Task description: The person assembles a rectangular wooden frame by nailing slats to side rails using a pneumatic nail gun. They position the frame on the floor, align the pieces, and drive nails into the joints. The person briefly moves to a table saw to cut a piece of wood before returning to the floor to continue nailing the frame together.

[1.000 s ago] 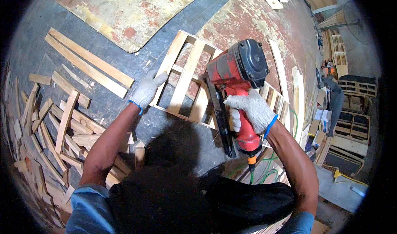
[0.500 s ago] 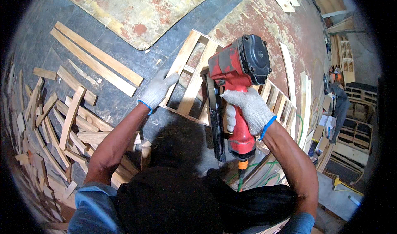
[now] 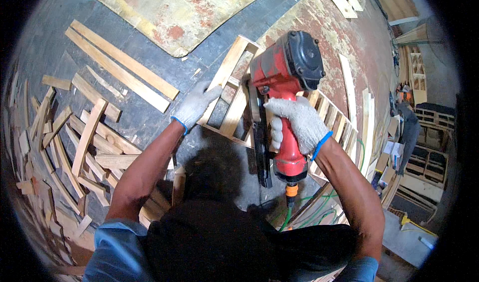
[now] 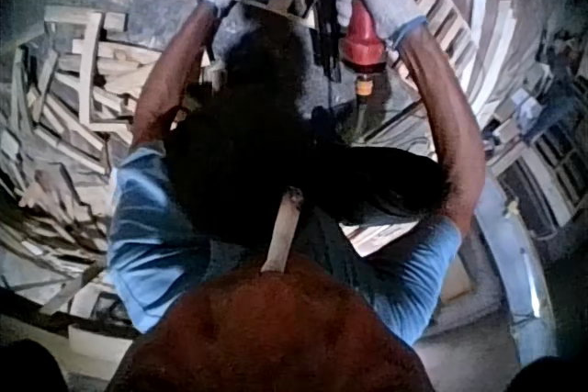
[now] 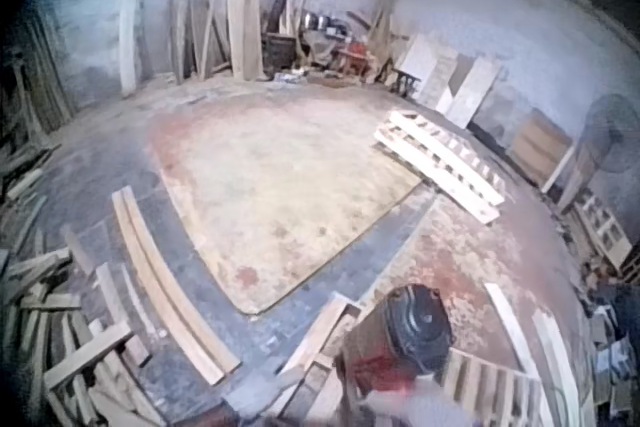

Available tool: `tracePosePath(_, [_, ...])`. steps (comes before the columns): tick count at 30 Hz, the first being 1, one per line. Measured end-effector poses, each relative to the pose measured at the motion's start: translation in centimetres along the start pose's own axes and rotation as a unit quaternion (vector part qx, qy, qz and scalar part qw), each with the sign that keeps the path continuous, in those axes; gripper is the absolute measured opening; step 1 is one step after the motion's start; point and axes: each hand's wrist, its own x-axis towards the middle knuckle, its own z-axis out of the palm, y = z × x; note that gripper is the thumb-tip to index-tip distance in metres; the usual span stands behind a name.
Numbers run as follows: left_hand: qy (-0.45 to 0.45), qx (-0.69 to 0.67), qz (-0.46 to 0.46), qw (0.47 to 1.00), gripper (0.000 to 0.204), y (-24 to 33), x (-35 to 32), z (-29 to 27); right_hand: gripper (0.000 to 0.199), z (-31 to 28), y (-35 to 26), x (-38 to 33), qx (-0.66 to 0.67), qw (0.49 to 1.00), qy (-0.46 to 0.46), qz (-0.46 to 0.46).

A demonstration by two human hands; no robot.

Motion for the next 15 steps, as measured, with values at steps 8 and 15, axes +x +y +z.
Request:
tracePosePath(8, [0.000, 0.015, 0.025, 1.000, 0.068, 0.2, -0.3, -0.5, 0.023, 1.6, -1.4, 1.4, 0.017, 0.999, -0.034, 0.008])
tracePosePath(15, [0.004, 0.029, 0.014, 0.999, 0.069, -1.2, 0.5, -0.3, 0.023, 1.6, -1.6, 2.0, -0.005, 0.999, -0.034, 0.013])
